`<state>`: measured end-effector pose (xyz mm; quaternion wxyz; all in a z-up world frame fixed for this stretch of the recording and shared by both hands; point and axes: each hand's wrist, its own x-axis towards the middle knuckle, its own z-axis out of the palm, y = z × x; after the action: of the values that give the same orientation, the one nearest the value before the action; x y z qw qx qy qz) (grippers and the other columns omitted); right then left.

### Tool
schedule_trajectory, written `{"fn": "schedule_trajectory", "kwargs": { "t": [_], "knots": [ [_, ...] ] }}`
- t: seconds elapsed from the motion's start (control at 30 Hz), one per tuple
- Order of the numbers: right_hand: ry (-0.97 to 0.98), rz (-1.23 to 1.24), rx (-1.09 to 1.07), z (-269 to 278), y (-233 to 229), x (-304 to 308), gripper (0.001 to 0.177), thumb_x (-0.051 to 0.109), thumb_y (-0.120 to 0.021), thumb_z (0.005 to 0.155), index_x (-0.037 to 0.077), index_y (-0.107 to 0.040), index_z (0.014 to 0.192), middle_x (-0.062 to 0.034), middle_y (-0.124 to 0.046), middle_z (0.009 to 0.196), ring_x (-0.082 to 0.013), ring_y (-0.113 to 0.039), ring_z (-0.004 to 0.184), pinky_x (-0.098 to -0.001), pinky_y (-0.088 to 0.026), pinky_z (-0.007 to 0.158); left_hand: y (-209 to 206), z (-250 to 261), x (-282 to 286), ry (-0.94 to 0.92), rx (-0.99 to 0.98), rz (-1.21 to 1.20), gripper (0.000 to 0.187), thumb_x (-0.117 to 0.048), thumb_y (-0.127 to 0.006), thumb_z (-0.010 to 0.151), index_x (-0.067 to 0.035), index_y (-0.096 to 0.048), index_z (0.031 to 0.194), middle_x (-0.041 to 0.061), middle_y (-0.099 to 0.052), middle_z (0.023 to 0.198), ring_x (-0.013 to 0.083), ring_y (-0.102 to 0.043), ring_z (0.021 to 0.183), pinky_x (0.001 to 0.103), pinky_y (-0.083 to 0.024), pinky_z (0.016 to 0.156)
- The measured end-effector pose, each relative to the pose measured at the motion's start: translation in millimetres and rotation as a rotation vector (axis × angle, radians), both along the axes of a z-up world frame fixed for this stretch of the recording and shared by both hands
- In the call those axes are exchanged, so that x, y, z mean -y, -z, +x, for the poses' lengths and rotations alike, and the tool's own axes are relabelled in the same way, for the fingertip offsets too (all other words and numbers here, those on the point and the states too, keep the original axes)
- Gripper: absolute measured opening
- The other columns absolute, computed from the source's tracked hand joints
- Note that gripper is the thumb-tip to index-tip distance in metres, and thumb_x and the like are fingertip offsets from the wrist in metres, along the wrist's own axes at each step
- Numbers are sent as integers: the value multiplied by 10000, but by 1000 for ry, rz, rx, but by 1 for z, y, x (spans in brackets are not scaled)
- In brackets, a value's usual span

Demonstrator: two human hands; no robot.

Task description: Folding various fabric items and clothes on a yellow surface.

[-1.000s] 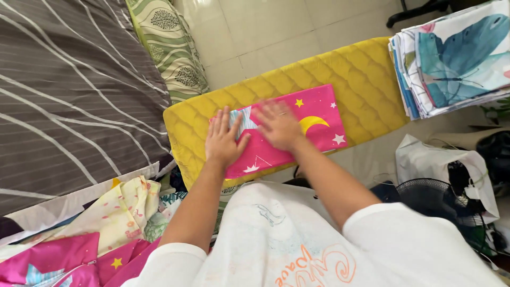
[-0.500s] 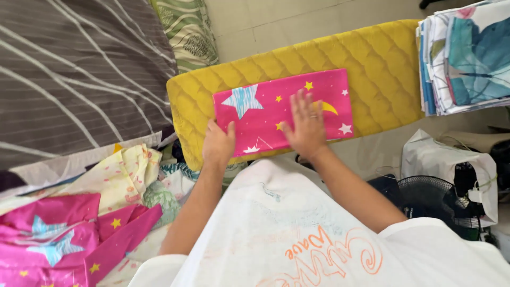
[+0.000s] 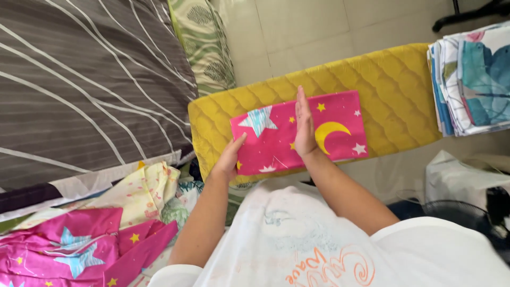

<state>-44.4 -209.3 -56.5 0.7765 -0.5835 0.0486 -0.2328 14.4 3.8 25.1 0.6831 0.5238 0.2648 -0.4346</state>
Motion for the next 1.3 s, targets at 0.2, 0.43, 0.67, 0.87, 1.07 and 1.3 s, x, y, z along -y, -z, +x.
{"fn": "schedule_trajectory", "kwargs": {
  "t": [0.2, 0.43, 0.67, 0.87, 1.07, 1.3],
  "knots": [
    [32, 43, -61, 22, 54, -8, 862, 639, -269, 1092, 3, -160, 1663, -162, -157, 1754, -288, -112, 1645, -416, -96, 1339, 70, 9, -20, 136, 300, -110, 388, -123, -652, 995, -23, -580, 1363, 63, -727, 1190, 167, -703, 1037, 343, -588, 903],
    [11, 252, 48, 16, 56, -6, 856, 636, -272, 1092, 9, -167, 1666, -126, -152, 1763, -243, -158, 1632, -364, -148, 1329, -10, -15, 85, 463, 516, -59, 451, -162, -585, 994, -88, -535, 1436, 14, -697, 1075, 119, -640, 783, 301, -517, 606],
    [514, -67, -535, 32, 30, -66, 775, 606, -208, 1085, 29, -324, 1588, -84, -287, 1751, -184, -320, 1599, -325, -247, 1293, -3, -38, 151, 470, 548, 33, 615, -136, -527, 990, -170, -369, 1584, 26, -650, 936, 109, -590, 650, 284, -524, 569],
    [27, 9, -111, 21, 41, -8, 782, 581, -189, 1109, 16, -256, 1646, -137, -275, 1724, -254, -214, 1611, -384, -145, 1314, 1, -15, 54, 269, 472, -12, 371, -135, -593, 986, -98, -610, 1355, 8, -667, 919, 86, -597, 670, 260, -478, 554],
    [67, 367, -179, 22, 37, 25, 762, 587, -250, 1079, 56, -269, 1626, -121, -271, 1712, -224, -197, 1599, -372, -138, 1291, -8, -13, 52, 109, 371, -119, 309, -121, -618, 967, -69, -614, 1272, 6, -712, 1004, 90, -653, 780, 254, -507, 612],
    [-291, 677, -509, -56, -18, 113, 783, 667, -292, 1021, 90, -513, 1500, -70, -641, 1344, -183, -633, 1137, -380, -465, 1021, -33, -34, 173, 504, 566, -66, 781, -140, -626, 929, -112, -202, 1584, 75, -721, 894, 142, -658, 594, 294, -533, 496]
  ]
}}
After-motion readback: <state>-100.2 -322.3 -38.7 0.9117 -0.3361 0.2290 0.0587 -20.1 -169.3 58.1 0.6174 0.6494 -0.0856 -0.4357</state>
